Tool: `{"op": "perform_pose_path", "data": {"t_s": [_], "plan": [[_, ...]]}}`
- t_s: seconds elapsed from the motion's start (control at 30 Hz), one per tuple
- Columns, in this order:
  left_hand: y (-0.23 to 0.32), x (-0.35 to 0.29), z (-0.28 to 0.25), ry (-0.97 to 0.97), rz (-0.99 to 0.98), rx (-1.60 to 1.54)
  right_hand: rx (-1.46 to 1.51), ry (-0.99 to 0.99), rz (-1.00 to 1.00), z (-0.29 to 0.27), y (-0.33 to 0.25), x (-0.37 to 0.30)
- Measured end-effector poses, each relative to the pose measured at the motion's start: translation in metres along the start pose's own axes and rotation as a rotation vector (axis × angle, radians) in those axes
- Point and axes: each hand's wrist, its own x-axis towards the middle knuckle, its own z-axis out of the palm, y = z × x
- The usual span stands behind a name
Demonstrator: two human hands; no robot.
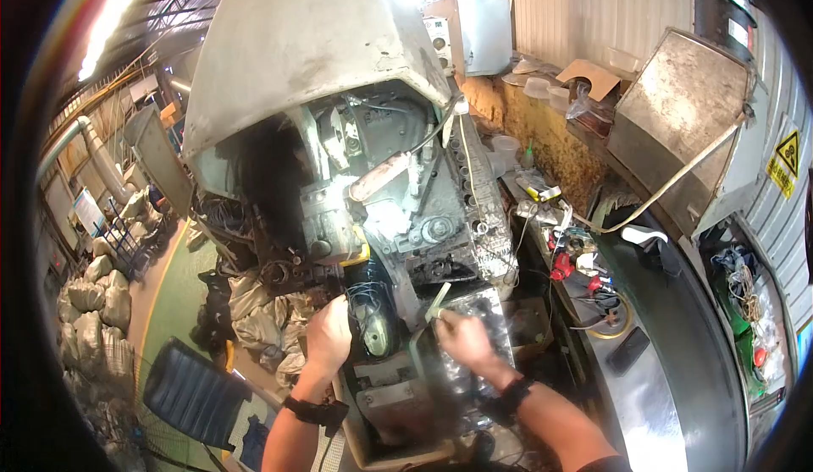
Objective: Operator uses a toe lasting machine to shape the front part of shoes onto a last, then places the shoes on a conveyor belt.
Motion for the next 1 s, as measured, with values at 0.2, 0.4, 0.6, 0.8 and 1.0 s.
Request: {"op": "perform_pose_path", "data": {"t_s": [0.2,0.4,0.6,0.8,1.0], "plan": [[-0.001,0.026,-0.020,-0.186,0.218,0.268,0.041,-0.036,0.030,-0.001,-0.005,0.000],[0.005,0.036,-0.027,-0.150,0.376,0.257,-0.011,-0.056,0.029,0.003,0.002,-0.001],[0.021,0.021,-0.030,-0.033,0.194,0.182,0.021,-0.052,0.001,0.001,-0.005,0.001],[0.061,0.003,-0.011,0.061,0.260,0.263,0.018,-0.113,0.154,-0.006,-0.010,0.004],[0.033,-0.007,-0.005,0.111,0.345,0.208,-0.045,-0.070,0.089,0.002,-0.002,0.002]]}}
